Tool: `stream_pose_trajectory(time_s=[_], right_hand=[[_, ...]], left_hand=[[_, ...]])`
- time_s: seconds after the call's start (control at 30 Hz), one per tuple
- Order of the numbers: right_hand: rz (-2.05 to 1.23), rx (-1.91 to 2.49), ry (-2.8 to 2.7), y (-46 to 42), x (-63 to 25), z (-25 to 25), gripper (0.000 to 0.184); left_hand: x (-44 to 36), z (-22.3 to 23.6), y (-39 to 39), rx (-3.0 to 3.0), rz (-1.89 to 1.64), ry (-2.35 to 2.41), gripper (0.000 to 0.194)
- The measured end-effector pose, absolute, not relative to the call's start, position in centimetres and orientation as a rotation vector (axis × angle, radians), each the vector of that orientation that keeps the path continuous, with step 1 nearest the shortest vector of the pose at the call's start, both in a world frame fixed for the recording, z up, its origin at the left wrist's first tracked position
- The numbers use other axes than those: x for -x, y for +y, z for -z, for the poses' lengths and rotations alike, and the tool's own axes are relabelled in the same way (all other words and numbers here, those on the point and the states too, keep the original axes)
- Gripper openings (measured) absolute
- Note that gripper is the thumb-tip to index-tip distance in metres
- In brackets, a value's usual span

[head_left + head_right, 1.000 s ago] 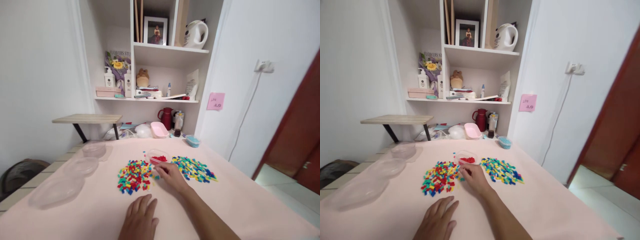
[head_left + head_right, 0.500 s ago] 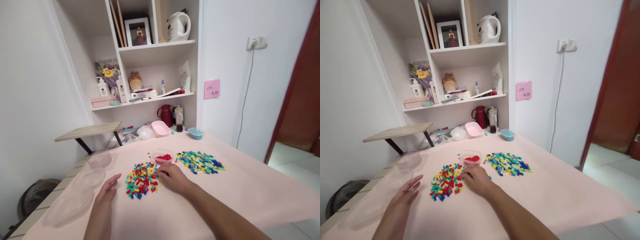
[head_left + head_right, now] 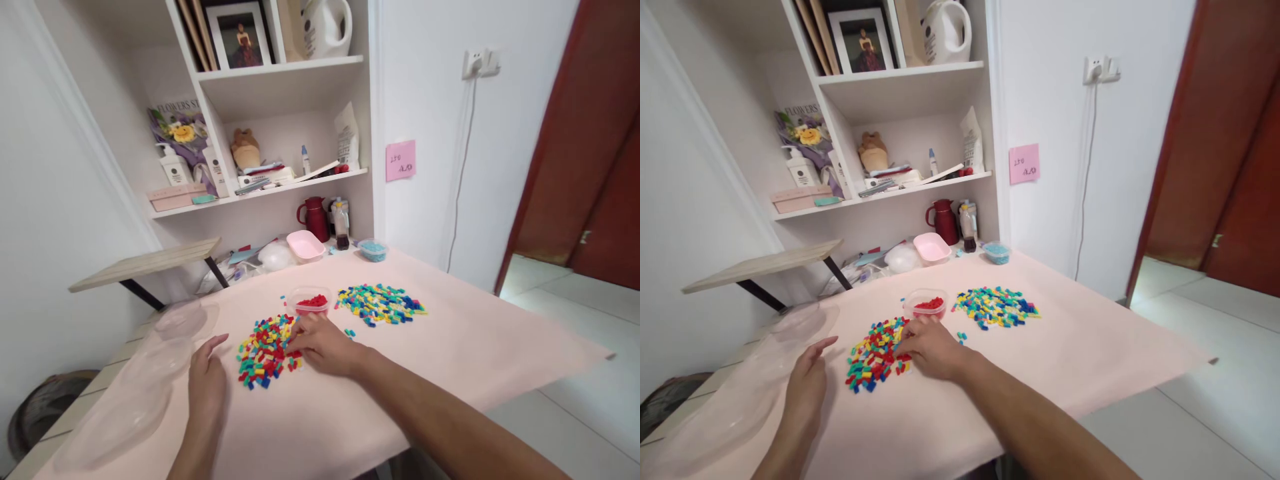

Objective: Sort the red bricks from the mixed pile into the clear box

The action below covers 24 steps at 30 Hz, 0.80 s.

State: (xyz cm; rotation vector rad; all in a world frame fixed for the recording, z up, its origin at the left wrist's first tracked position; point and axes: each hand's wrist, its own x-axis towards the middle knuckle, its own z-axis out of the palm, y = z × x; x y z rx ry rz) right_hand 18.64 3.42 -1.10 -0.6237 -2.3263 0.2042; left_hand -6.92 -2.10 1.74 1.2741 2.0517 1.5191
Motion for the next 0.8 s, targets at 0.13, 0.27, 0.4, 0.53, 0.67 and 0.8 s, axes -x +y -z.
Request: stream_pose_trajectory(time_s=[0.13,0.27,0.4,0.53,0.67,0.8], right_hand=[[-0.101,0.546,-2.436,2.9,-18.3,0.9,0.037],[-0.151,0.559,-2.453,2.8,-18.3,0.9,0.027],[-0.224,0.67,-2.279,3.5,-18.8,1.1,0.027],[-0.327,0.811,-2.131,4.3,-19.8,0.6,0.032],[-0.445,0.896,-2.144,4.5,-20.7,0.2,0.031],[-0.545,0.857,-2.296,4.3,-20.8,0.7,0.027]], left_hand=[[8.6,-0.4,-1.5,-1.332,-1.399,2.233,0.046],[8.8,-0.1,-1.1,-1.478,-1.246,2.35,0.044],[7.8,0.1,-1.0,-1.644,-1.033,2.396,0.037],[7.4,0.3,-1.1,-1.733,-0.851,2.429,0.036],[7.6,0.1,-1.0,-1.767,-0.735,2.458,0.037],[7.6,-0.1,-0.9,-1.773,-0.669,2.485,0.038]])
